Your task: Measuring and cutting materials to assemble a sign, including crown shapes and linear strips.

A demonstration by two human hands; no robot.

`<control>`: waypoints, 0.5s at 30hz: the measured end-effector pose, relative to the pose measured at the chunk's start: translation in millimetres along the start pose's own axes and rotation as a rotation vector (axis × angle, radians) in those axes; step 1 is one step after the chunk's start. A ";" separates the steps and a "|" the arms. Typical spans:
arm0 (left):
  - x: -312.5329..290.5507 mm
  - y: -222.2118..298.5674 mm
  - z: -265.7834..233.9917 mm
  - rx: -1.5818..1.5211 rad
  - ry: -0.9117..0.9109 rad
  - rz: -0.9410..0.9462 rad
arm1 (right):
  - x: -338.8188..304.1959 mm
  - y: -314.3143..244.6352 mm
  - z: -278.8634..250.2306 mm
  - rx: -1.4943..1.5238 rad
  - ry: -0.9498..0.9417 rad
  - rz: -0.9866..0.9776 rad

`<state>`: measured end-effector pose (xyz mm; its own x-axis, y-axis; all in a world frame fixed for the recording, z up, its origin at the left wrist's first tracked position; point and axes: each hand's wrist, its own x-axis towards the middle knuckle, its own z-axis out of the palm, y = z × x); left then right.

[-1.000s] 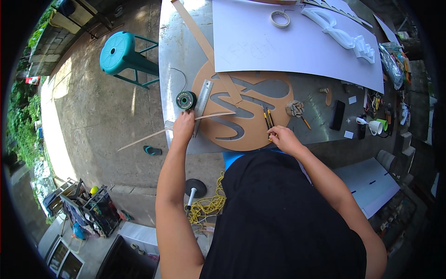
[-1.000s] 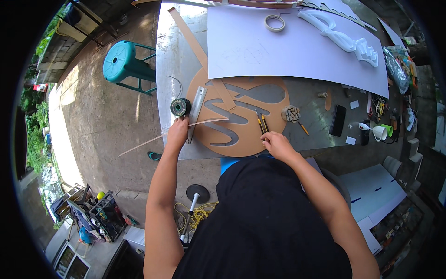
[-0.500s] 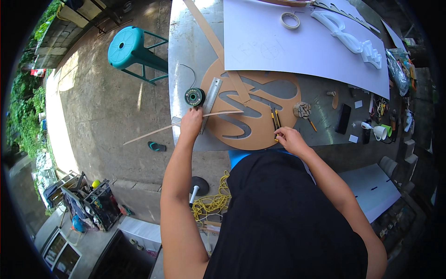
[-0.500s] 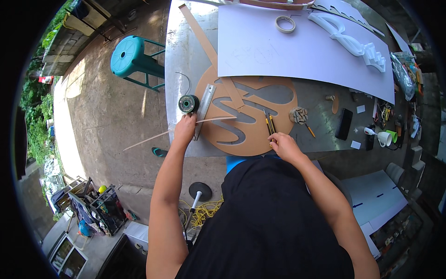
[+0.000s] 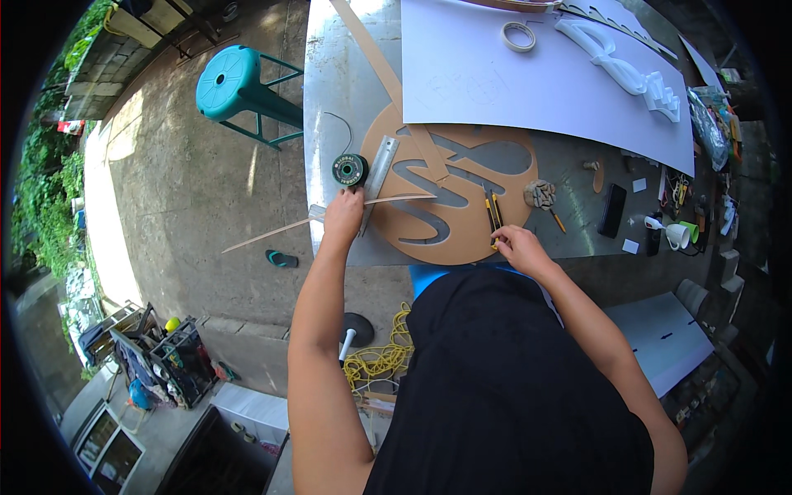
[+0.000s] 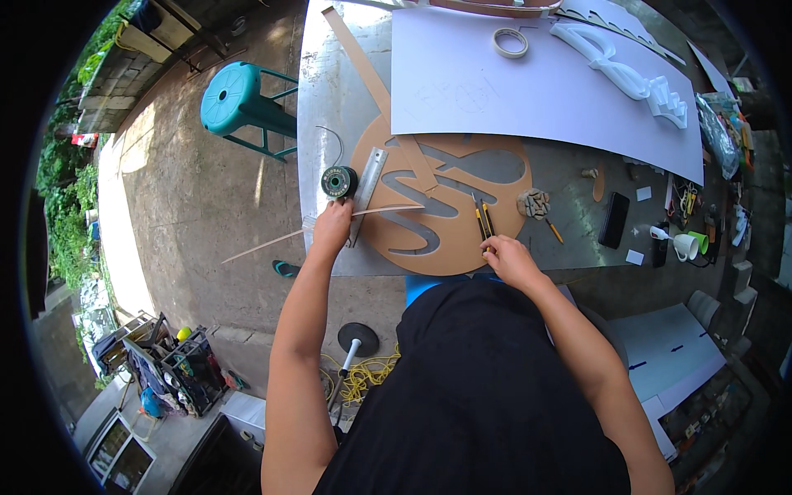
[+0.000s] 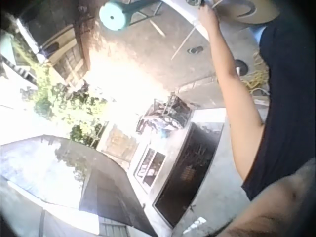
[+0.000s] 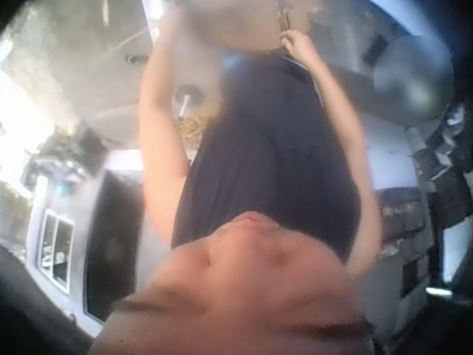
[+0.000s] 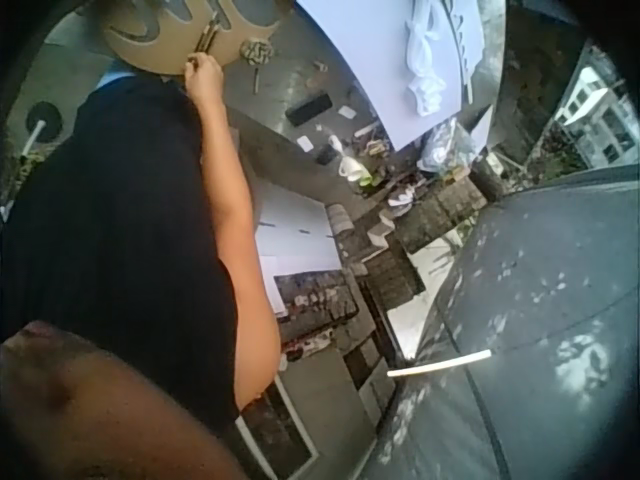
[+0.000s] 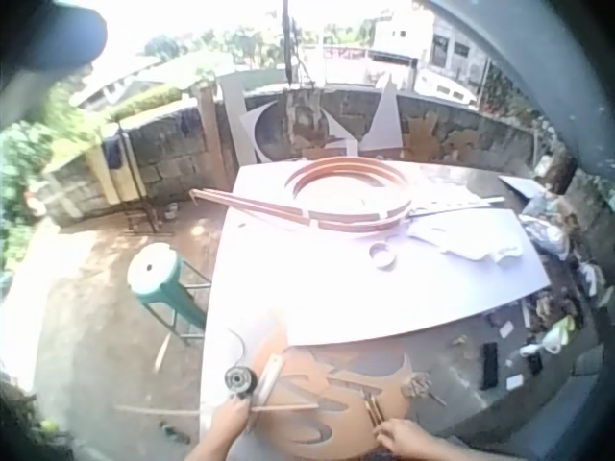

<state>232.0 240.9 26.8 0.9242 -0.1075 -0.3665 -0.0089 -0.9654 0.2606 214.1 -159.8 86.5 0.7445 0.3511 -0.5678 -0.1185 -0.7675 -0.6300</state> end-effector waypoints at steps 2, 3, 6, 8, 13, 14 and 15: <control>0.7 -0.8 -0.5 0.011 -0.003 0.013 | 0.1 2.9 1.9 -0.010 0.007 -0.012; 0.7 -0.6 -0.4 0.012 -0.003 0.013 | 0.0 3.6 2.3 -0.010 0.006 -0.012; 1.2 -0.1 0.1 0.005 -0.002 0.004 | -0.5 4.3 2.8 -0.003 0.002 0.001; 1.6 -0.1 0.4 0.010 0.000 0.008 | -1.3 3.2 2.2 0.009 0.002 0.007; 2.0 -2.8 3.9 0.018 0.005 0.011 | -1.8 2.8 2.8 0.004 0.006 -0.003; 1.8 -3.8 4.9 0.017 0.013 0.013 | -1.8 2.9 3.4 0.004 0.009 -0.003; 1.7 -3.6 4.6 0.017 0.014 0.013 | -1.9 2.5 3.4 0.004 0.009 -0.002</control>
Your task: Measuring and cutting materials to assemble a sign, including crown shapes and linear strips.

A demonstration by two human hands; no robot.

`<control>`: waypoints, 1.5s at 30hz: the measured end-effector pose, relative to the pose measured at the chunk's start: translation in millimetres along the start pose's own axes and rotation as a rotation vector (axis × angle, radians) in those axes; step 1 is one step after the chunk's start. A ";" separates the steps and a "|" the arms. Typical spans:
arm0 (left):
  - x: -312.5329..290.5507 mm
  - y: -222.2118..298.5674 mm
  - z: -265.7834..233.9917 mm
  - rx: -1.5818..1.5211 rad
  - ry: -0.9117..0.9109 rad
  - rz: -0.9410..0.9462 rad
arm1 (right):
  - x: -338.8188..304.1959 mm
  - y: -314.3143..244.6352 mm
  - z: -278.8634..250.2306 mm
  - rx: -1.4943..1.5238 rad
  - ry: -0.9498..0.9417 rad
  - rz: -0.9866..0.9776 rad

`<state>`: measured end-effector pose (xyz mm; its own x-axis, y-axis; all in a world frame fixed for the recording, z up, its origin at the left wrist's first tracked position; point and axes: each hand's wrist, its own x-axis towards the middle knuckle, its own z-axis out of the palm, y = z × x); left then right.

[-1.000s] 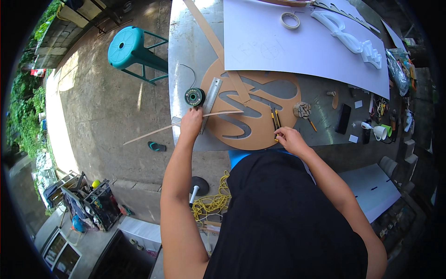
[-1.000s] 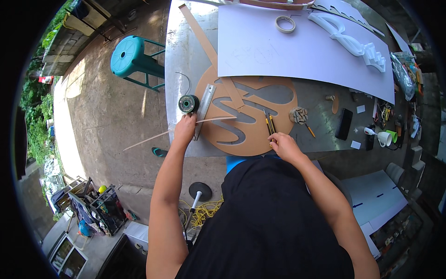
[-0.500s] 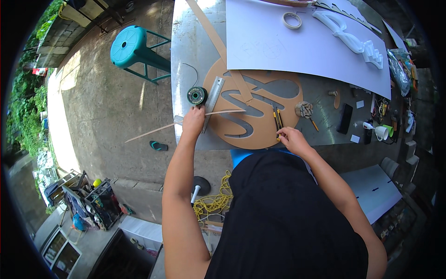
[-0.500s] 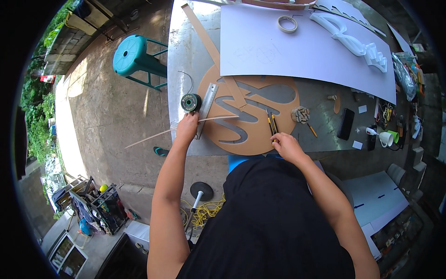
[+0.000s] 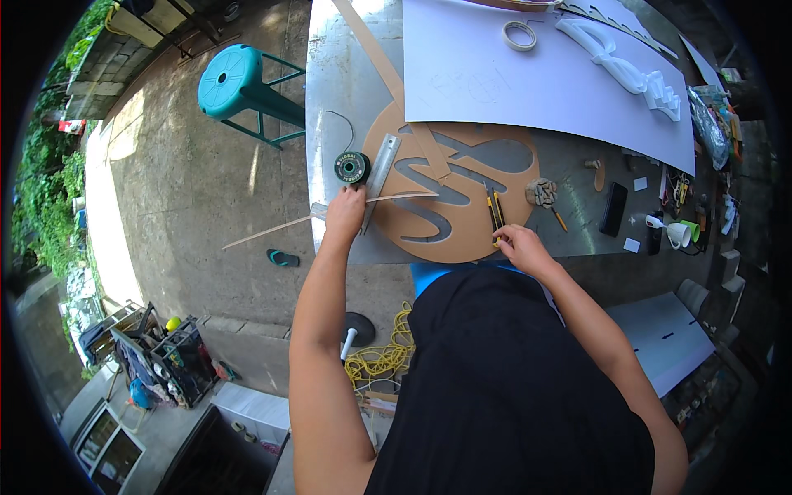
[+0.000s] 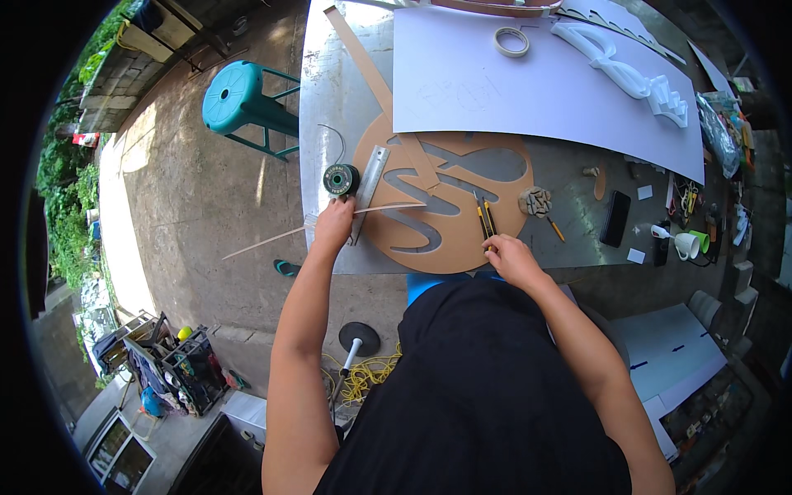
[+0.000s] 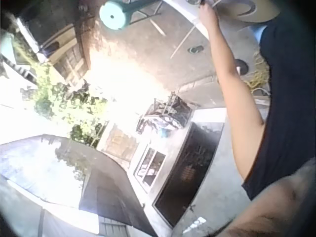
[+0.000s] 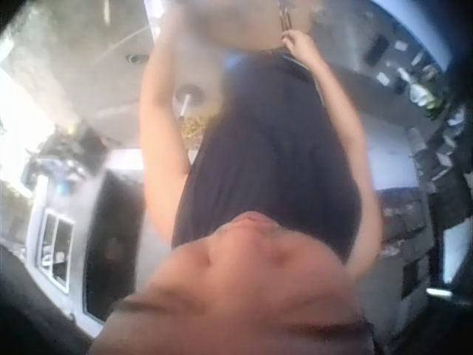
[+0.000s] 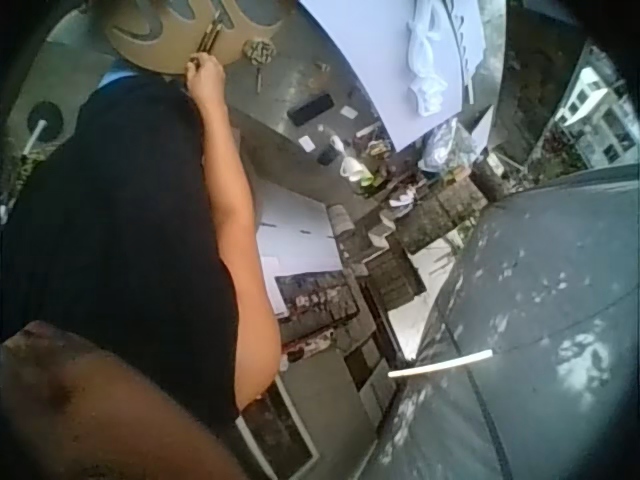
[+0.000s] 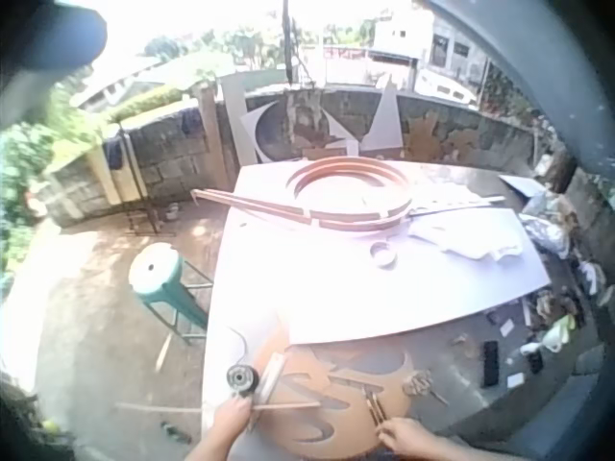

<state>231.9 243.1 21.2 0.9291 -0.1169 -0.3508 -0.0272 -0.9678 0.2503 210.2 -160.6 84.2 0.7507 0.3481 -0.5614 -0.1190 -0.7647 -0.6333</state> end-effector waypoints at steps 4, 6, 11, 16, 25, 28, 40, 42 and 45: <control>-2.9 3.5 -4.4 -0.005 0.017 0.020 | -0.7 -2.8 -1.2 -0.002 0.000 0.006; -5.3 4.7 -5.6 -0.006 0.022 0.025 | -0.7 -3.5 -1.2 -0.006 -0.002 0.010; -8.6 3.6 -3.7 0.015 0.002 0.010 | -0.4 -7.7 -1.9 -0.023 -0.005 -0.006; -6.2 2.0 -3.4 0.026 0.021 0.031 | -0.1 -8.6 -1.1 -0.021 -0.002 -0.026; -4.3 1.3 -3.8 0.055 0.036 0.054 | -1.8 -10.1 3.5 -0.035 -0.012 -0.025; -4.0 1.1 -3.8 0.052 0.043 0.049 | -2.9 -11.7 3.6 -0.041 -0.017 -0.018; -44.7 41.6 -11.9 -0.013 0.171 0.021 | -3.0 -25.9 -9.1 0.172 0.064 -0.004; -56.2 71.1 -18.8 -0.034 0.205 0.015 | -1.6 -33.1 -14.6 0.268 0.100 0.039; -72.0 122.3 -28.2 -0.135 0.246 0.034 | 4.7 -41.0 -26.3 0.558 0.201 0.006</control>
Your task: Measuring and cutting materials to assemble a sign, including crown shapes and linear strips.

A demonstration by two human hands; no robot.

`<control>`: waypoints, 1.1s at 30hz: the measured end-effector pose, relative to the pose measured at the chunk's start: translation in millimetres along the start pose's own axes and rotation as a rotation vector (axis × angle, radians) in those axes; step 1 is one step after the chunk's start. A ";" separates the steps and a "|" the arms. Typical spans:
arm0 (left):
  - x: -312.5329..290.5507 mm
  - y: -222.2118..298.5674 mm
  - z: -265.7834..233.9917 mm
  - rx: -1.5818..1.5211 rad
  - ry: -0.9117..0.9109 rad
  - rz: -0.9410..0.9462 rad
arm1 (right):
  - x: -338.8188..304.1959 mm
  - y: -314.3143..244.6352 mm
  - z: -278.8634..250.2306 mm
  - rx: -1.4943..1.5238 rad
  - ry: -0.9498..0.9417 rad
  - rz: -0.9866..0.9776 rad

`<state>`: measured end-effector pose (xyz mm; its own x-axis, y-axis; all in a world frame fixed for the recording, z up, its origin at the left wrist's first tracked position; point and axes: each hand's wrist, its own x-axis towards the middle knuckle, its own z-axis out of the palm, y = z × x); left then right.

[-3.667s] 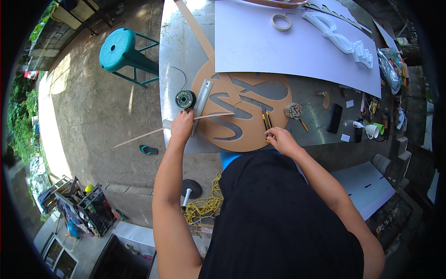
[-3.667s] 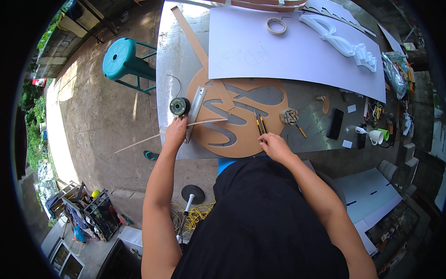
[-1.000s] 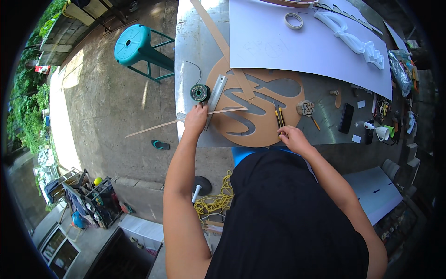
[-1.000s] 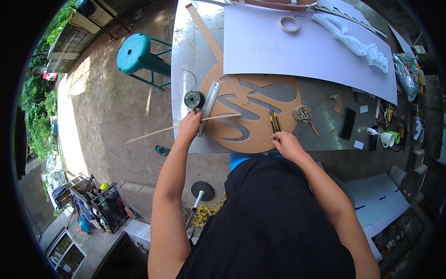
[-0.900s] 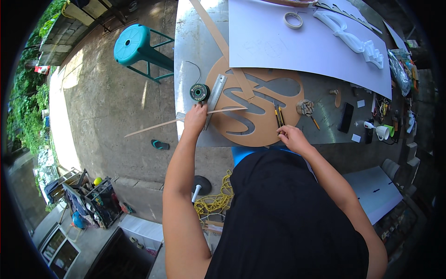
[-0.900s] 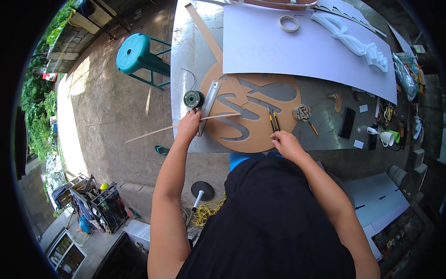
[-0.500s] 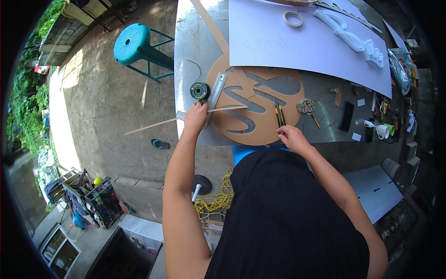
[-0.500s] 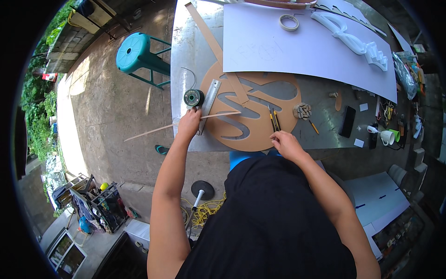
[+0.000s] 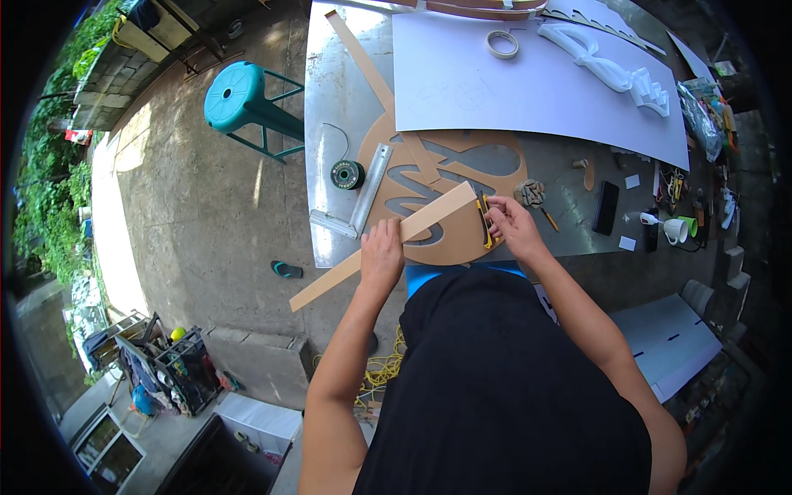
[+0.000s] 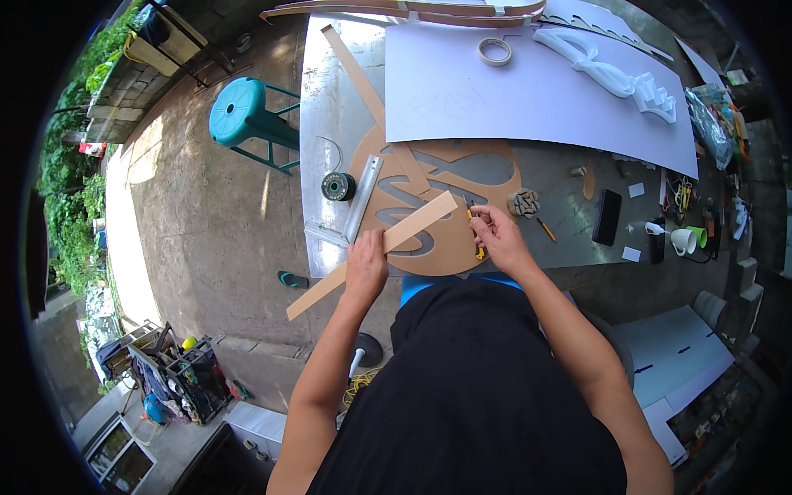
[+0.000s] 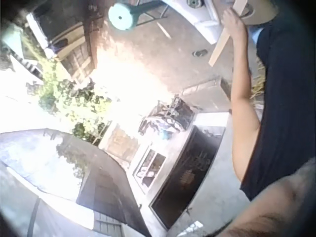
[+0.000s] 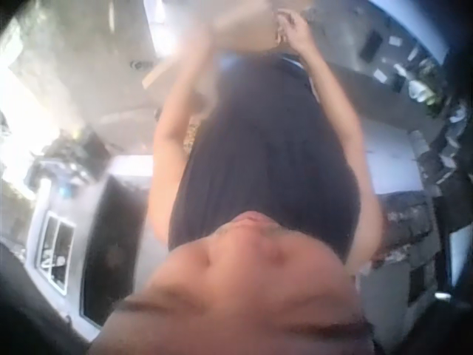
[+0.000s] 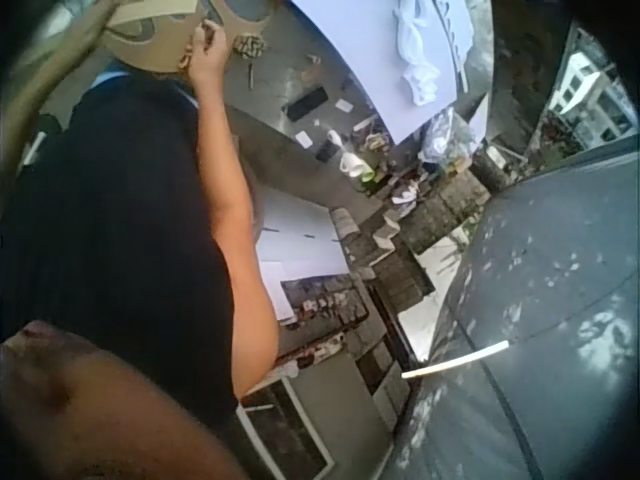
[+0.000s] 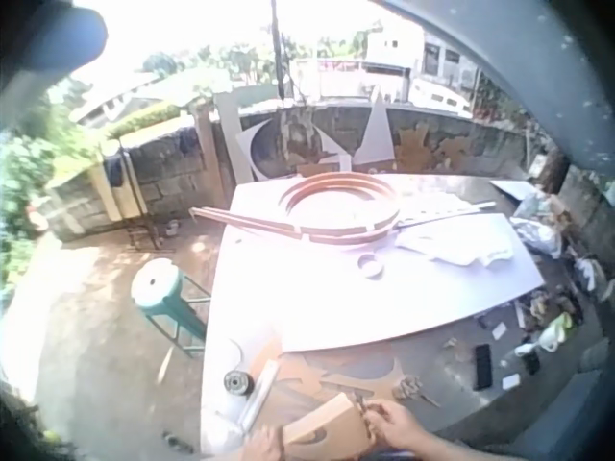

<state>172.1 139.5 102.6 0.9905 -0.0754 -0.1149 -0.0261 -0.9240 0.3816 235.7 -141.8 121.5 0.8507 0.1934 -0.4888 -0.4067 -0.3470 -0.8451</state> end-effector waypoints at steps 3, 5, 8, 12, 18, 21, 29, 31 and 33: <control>-11.2 47.7 3.2 -0.057 0.009 -0.023 | 0.5 -27.0 -10.4 0.334 0.037 -0.018; -15.4 72.0 8.9 -0.086 0.046 0.023 | -0.8 -38.2 -20.4 0.393 0.036 -0.049; -17.7 98.8 6.7 -0.256 -0.026 0.028 | -4.4 -26.5 -44.6 0.315 0.030 -0.092; -21.7 118.9 -3.2 -0.444 -0.098 0.032 | -22.1 -25.3 -62.8 0.354 0.109 -0.082; 1.4 151.0 -33.0 -0.714 -0.390 0.004 | -46.8 -27.0 -70.7 0.380 0.071 -0.199; 17.7 162.0 -45.4 -1.078 -0.575 -0.004 | -58.2 -43.9 -61.4 0.341 -0.020 -0.286; 23.4 184.8 -86.3 -1.219 -0.583 0.021 | -72.4 -87.0 -71.2 -0.252 0.304 -0.804; 20.5 194.1 -92.6 -1.194 -0.561 0.015 | -76.2 -85.0 -75.2 -0.275 0.343 -0.851; 18.8 203.2 -99.0 -1.146 -0.571 0.020 | -81.6 -83.0 -80.0 -0.293 0.377 -0.898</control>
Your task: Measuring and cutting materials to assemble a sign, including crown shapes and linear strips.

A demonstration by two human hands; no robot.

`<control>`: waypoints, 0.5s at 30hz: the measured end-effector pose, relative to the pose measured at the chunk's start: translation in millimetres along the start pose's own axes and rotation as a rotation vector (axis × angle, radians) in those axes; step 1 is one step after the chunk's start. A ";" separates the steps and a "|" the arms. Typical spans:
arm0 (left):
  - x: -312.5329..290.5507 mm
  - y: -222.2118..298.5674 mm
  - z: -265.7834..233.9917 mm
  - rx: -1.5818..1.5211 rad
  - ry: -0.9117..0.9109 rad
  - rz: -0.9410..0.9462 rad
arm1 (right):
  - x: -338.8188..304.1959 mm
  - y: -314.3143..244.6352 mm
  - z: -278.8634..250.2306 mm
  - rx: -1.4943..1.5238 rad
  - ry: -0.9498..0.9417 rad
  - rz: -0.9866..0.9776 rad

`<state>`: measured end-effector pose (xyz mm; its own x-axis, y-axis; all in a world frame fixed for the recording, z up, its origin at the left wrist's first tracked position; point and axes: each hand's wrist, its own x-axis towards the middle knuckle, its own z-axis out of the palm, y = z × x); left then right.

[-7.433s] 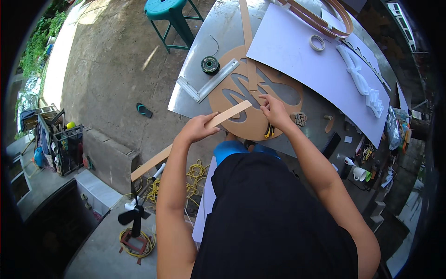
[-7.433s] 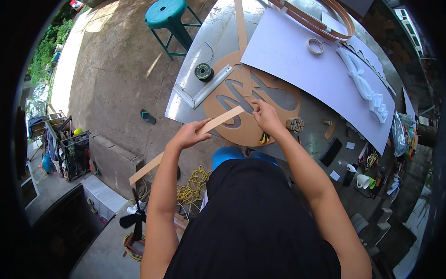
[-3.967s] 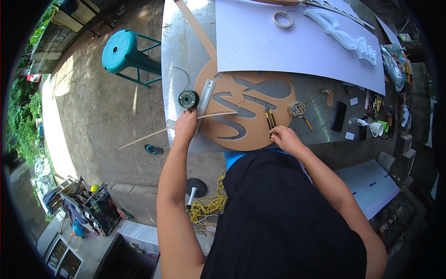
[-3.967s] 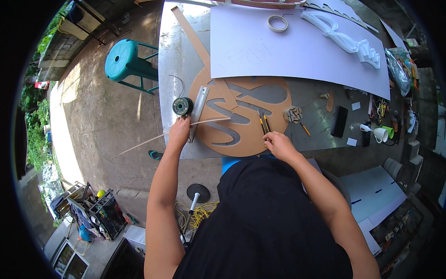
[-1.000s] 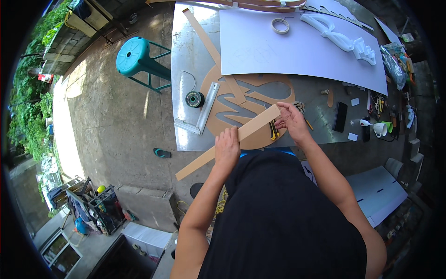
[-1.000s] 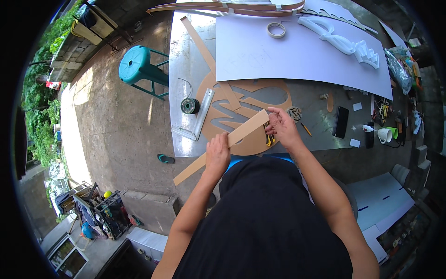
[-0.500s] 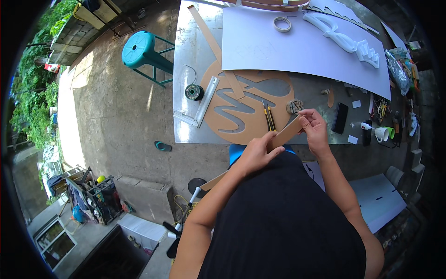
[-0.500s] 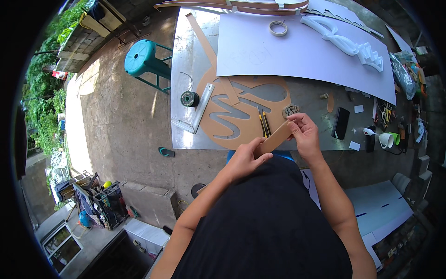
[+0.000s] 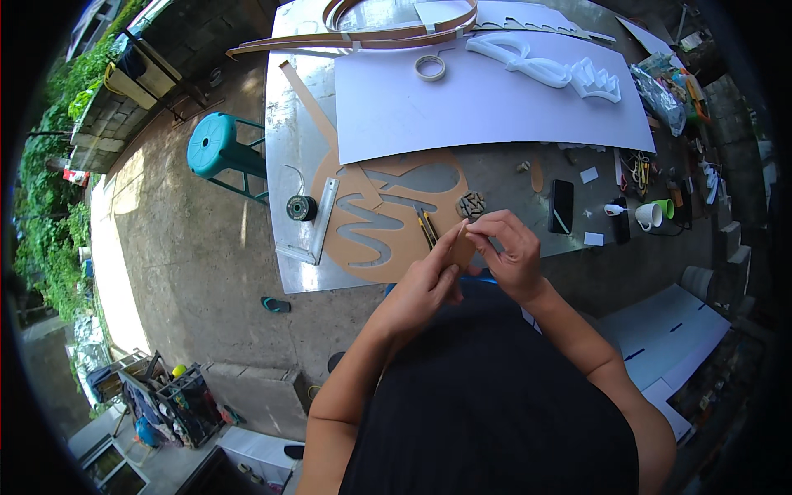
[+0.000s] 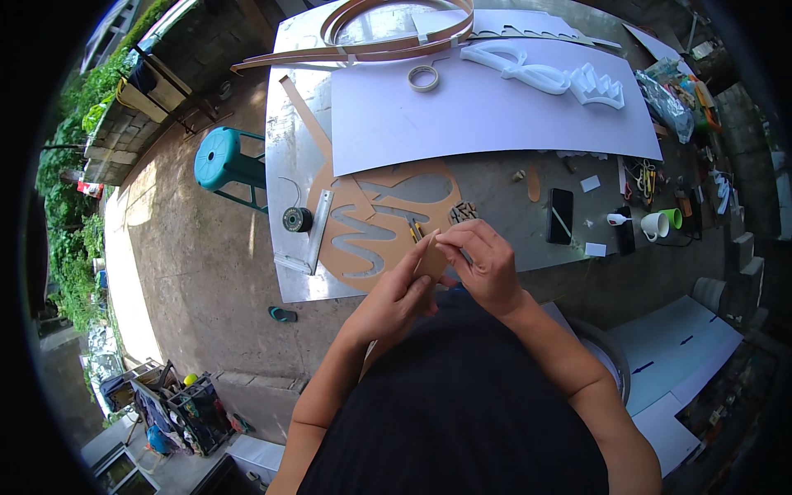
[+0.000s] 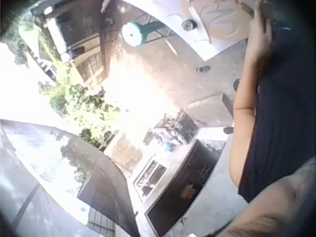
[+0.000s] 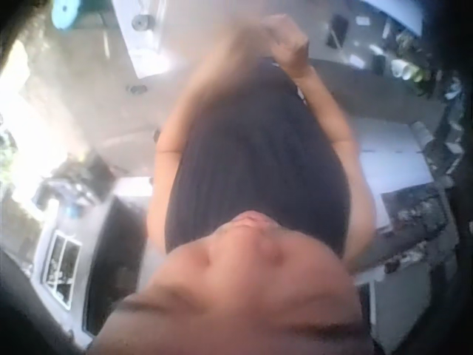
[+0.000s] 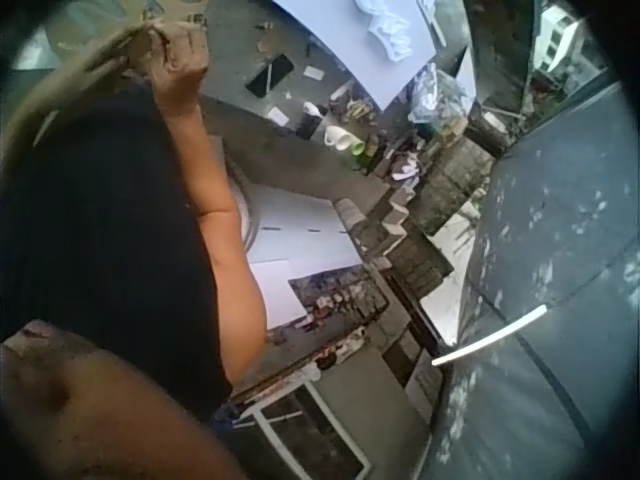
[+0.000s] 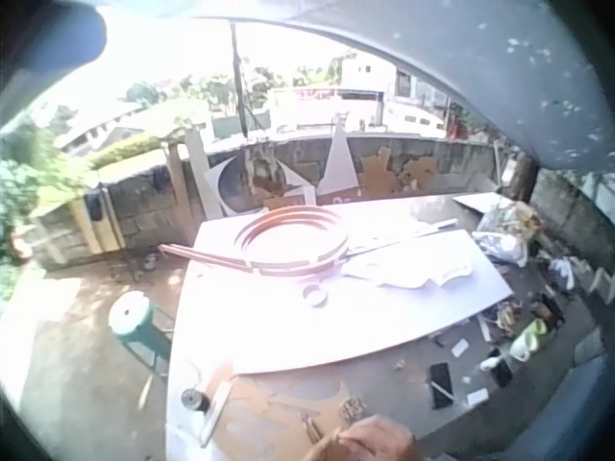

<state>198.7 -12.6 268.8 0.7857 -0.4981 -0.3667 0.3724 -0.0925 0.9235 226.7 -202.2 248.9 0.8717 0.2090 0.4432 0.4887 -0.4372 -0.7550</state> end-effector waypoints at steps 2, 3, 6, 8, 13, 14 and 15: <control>0.7 4.7 4.9 0.005 -0.023 0.014 | -3.6 -1.5 -7.4 -0.053 0.005 -0.019; 1.6 6.6 7.5 0.002 -0.043 0.026 | -4.7 -1.3 -10.8 -0.051 0.012 -0.022; 4.5 15.6 18.8 0.030 -0.035 -0.009 | -8.1 0.1 -20.4 -0.063 0.024 -0.031; 8.3 21.0 28.9 0.059 -0.028 -0.016 | -11.1 3.5 -28.3 -0.089 0.029 -0.048; 17.6 22.7 50.3 0.080 -0.026 -0.030 | -20.2 10.0 -49.9 -0.115 0.018 -0.064; 19.0 21.6 54.4 0.083 -0.026 -0.024 | -22.6 11.5 -52.9 -0.129 0.013 -0.066; 20.9 21.0 58.8 0.087 -0.030 -0.017 | -24.8 13.3 -56.8 -0.122 0.011 -0.065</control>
<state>193.9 -75.7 287.1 0.7640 -0.5214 -0.3801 0.3404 -0.1747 0.9239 209.5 -262.9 255.4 0.8378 0.2305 0.4950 0.5352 -0.5262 -0.6608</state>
